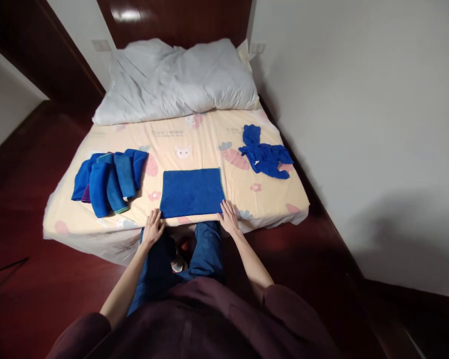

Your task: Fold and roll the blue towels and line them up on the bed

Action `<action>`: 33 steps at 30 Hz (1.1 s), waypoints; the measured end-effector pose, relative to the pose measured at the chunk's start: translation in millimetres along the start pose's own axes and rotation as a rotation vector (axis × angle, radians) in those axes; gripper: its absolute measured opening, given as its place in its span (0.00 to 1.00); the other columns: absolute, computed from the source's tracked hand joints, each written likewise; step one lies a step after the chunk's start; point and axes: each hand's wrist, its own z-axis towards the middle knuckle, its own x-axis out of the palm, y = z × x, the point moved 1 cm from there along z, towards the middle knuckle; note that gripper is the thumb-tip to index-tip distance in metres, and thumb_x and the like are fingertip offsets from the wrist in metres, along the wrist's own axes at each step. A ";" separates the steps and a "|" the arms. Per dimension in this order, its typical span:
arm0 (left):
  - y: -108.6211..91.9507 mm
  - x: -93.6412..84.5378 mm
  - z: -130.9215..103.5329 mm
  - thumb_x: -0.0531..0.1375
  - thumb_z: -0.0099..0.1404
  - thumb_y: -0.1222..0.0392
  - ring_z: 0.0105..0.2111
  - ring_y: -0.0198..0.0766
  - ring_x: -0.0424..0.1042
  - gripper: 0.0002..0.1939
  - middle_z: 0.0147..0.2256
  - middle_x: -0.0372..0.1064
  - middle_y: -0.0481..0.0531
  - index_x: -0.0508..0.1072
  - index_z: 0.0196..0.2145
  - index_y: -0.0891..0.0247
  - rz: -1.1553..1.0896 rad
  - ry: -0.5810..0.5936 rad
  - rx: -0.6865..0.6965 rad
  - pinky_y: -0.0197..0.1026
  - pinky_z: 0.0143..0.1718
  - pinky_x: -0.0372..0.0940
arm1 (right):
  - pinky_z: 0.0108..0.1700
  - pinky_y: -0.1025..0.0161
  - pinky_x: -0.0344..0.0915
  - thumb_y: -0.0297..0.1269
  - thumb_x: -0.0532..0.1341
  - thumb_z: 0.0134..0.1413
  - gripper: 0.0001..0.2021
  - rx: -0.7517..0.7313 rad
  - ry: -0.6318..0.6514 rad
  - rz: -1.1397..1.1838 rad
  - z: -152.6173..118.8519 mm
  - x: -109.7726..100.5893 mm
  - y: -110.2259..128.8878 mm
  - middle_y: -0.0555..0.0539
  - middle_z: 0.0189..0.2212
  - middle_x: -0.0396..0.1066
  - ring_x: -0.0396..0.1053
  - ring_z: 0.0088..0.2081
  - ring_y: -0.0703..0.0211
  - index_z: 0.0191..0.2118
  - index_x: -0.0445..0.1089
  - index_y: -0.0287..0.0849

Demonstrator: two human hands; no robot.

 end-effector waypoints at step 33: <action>-0.4 -0.4 22.6 0.52 0.62 0.72 0.62 0.50 0.70 0.26 0.60 0.71 0.63 0.77 0.55 0.64 0.119 0.108 0.144 0.54 0.63 0.65 | 0.60 0.51 0.69 0.21 0.59 0.54 0.18 0.088 -0.018 0.140 3.4 -4.3 -11.4 0.39 0.47 0.80 0.76 0.52 0.47 0.44 0.81 0.43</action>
